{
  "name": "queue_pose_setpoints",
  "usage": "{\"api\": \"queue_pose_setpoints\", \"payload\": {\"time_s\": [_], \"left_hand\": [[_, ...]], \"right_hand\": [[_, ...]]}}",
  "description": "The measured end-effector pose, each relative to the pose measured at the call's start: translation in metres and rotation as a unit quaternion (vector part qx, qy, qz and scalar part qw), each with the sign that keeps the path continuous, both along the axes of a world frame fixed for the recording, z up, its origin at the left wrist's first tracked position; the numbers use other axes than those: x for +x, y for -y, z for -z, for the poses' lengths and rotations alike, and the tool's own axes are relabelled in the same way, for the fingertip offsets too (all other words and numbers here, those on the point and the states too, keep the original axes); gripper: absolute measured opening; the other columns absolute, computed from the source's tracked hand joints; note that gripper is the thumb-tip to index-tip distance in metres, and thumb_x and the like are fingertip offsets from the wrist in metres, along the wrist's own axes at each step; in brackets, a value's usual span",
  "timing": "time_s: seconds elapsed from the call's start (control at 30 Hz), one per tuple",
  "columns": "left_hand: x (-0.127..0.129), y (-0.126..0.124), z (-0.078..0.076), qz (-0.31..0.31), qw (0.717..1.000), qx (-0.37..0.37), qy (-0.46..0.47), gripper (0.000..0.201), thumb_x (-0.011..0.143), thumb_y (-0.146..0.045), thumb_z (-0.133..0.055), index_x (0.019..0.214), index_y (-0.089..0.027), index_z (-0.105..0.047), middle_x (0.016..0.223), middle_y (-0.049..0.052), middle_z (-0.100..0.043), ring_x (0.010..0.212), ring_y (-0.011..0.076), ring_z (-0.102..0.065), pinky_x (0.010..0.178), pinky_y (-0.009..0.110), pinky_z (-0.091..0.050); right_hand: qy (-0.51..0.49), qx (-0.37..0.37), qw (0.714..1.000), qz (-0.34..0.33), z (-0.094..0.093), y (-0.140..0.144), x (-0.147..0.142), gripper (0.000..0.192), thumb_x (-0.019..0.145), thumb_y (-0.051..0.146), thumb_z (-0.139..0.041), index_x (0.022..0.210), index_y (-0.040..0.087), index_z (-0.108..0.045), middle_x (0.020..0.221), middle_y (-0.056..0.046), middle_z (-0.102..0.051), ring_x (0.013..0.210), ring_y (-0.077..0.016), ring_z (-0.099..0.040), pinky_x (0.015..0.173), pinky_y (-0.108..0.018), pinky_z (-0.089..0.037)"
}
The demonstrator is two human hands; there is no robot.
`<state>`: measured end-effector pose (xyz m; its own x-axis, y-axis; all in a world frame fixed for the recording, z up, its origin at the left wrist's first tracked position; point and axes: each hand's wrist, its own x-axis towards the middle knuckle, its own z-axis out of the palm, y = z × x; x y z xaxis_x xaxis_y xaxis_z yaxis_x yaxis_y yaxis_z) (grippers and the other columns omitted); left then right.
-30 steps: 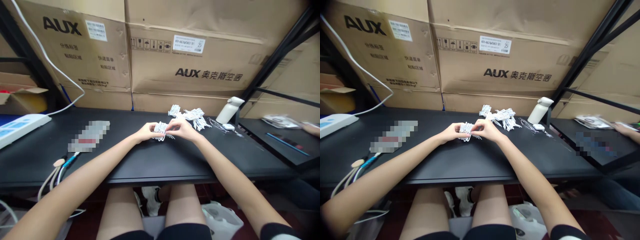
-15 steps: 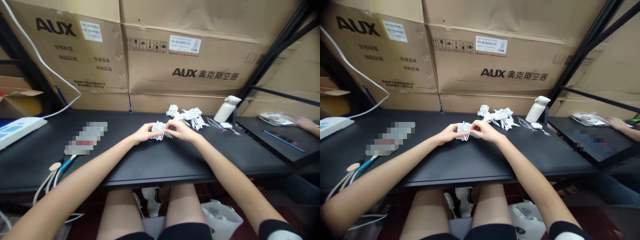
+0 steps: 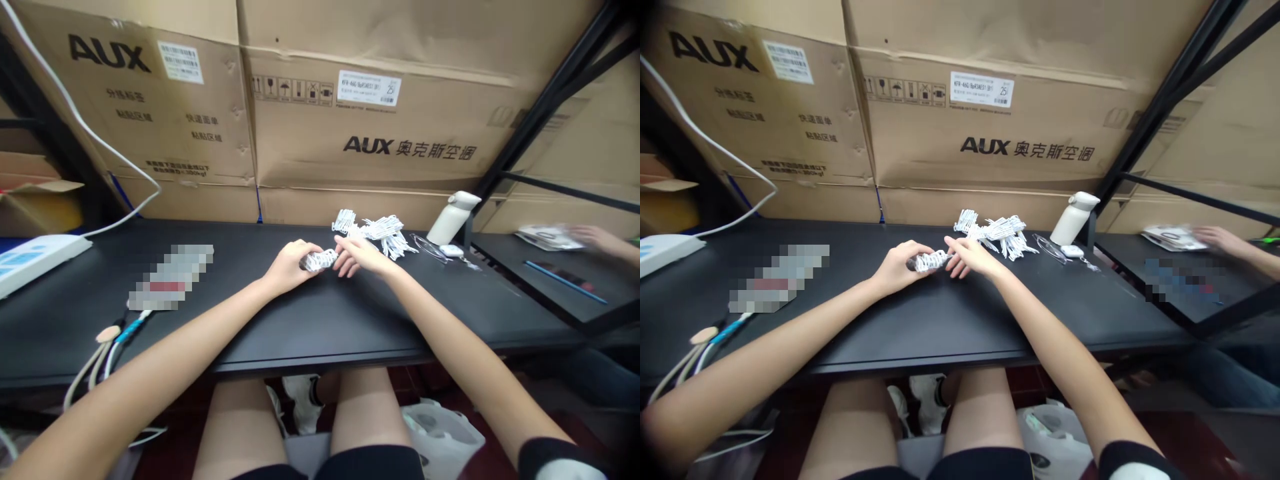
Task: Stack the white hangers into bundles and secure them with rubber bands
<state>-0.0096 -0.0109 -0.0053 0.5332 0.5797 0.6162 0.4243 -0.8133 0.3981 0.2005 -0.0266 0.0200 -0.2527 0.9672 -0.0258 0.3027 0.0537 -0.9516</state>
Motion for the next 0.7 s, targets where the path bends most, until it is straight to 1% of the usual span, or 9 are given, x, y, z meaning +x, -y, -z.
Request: {"api": "queue_pose_setpoints", "payload": {"time_s": [0.03, 0.1, 0.2, 0.27, 0.37, 0.47, 0.53, 0.63, 0.7], "left_hand": [[0.0, 0.0, -0.001, 0.003, 0.998, 0.061, -0.025, 0.023, 0.076, -0.026, -0.064, 0.097, -0.017, -0.065, 0.093, 0.007, -0.068, 0.088, 0.0207, -0.06, 0.084, 0.035, -0.043], [0.001, 0.001, -0.002, 0.014, 0.987, 0.15, -0.059, 0.019, 0.081, -0.017, -0.057, 0.098, -0.019, -0.065, 0.096, 0.008, -0.068, 0.097, 0.0222, -0.059, 0.09, 0.039, -0.041], [0.0, -0.001, -0.002, -0.021, 0.978, 0.203, -0.043, 0.021, 0.082, -0.014, -0.054, 0.1, -0.018, -0.062, 0.112, 0.011, -0.064, 0.109, 0.0252, -0.054, 0.093, 0.043, -0.04], [-0.002, -0.002, -0.001, -0.044, 0.979, 0.198, -0.019, 0.021, 0.081, -0.016, -0.056, 0.101, -0.016, -0.06, 0.121, 0.014, -0.059, 0.114, 0.0266, -0.051, 0.094, 0.043, -0.042], [-0.006, -0.005, 0.001, -0.036, 0.987, 0.157, -0.017, 0.027, 0.081, -0.017, -0.056, 0.107, -0.016, -0.059, 0.129, 0.014, -0.051, 0.116, 0.0246, -0.051, 0.092, 0.039, -0.046], [-0.007, -0.006, 0.003, -0.026, 0.993, 0.114, -0.019, 0.033, 0.081, -0.016, -0.055, 0.113, -0.019, -0.059, 0.14, 0.013, -0.04, 0.114, 0.0227, -0.054, 0.087, 0.035, -0.049], [-0.007, -0.005, 0.003, -0.027, 0.994, 0.105, -0.007, 0.032, 0.081, -0.014, -0.053, 0.112, -0.02, -0.06, 0.144, 0.012, -0.036, 0.114, 0.0225, -0.054, 0.086, 0.035, -0.049], [-0.006, -0.004, 0.001, -0.023, 0.995, 0.101, -0.003, 0.029, 0.083, -0.014, -0.049, 0.108, -0.02, -0.062, 0.145, 0.011, -0.036, 0.113, 0.0222, -0.054, 0.084, 0.035, -0.049], [-0.006, -0.004, 0.002, -0.01, 0.996, 0.091, -0.01, 0.027, 0.083, -0.014, -0.049, 0.105, -0.02, -0.063, 0.142, 0.011, -0.039, 0.111, 0.0225, -0.055, 0.083, 0.035, -0.049]], "right_hand": [[-0.021, -0.034, 0.999, -0.026, 0.0, 0.002, -0.001, 0.046, 0.08, 0.063, -0.053, 0.083, 0.018, -0.053, 0.069, -0.007, -0.068, 0.053, -0.0164, -0.065, 0.043, -0.025, -0.051], [-0.068, -0.038, 0.995, -0.063, 0.0, 0.004, -0.004, 0.039, 0.076, 0.054, -0.065, 0.087, 0.018, -0.054, 0.075, -0.005, -0.068, 0.061, -0.0156, -0.066, 0.05, -0.025, -0.054], [-0.119, 0.01, 0.991, -0.068, 0.002, 0.006, -0.007, 0.035, 0.066, 0.038, -0.077, 0.085, 0.017, -0.057, 0.077, -0.001, -0.066, 0.071, -0.0135, -0.066, 0.06, -0.025, -0.057], [-0.126, 0.033, 0.989, -0.075, 0.004, 0.006, -0.007, 0.035, 0.062, 0.033, -0.08, 0.084, 0.017, -0.057, 0.082, -0.001, -0.066, 0.074, -0.0132, -0.065, 0.062, -0.025, -0.057], [-0.109, 0.063, 0.987, -0.096, 0.005, 0.005, -0.008, 0.039, 0.058, 0.03, -0.081, 0.086, 0.017, -0.058, 0.087, -0.002, -0.066, 0.076, -0.0141, -0.066, 0.063, -0.026, -0.057], [-0.083, 0.089, 0.986, -0.111, 0.002, 0.007, -0.008, 0.036, 0.065, 0.035, -0.077, 0.091, 0.018, -0.058, 0.084, -0.002, -0.066, 0.074, -0.0151, -0.067, 0.063, -0.027, -0.056], [-0.062, 0.098, 0.986, -0.119, -0.001, 0.008, -0.007, 0.033, 0.073, 0.04, -0.07, 0.094, 0.018, -0.057, 0.08, -0.003, -0.067, 0.069, -0.0157, -0.068, 0.06, -0.027, -0.055], [-0.007, 0.12, 0.985, -0.128, -0.005, 0.011, -0.004, 0.033, 0.079, 0.044, -0.063, 0.099, 0.018, -0.055, 0.074, -0.002, -0.067, 0.059, -0.015, -0.066, 0.053, -0.025, -0.05], [0.053, 0.175, 0.976, -0.115, -0.006, 0.013, -0.003, 0.032, 0.08, 0.044, -0.062, 0.099, 0.019, -0.058, 0.075, -0.002, -0.067, 0.053, -0.0119, -0.061, 0.05, -0.023, -0.046]]}}
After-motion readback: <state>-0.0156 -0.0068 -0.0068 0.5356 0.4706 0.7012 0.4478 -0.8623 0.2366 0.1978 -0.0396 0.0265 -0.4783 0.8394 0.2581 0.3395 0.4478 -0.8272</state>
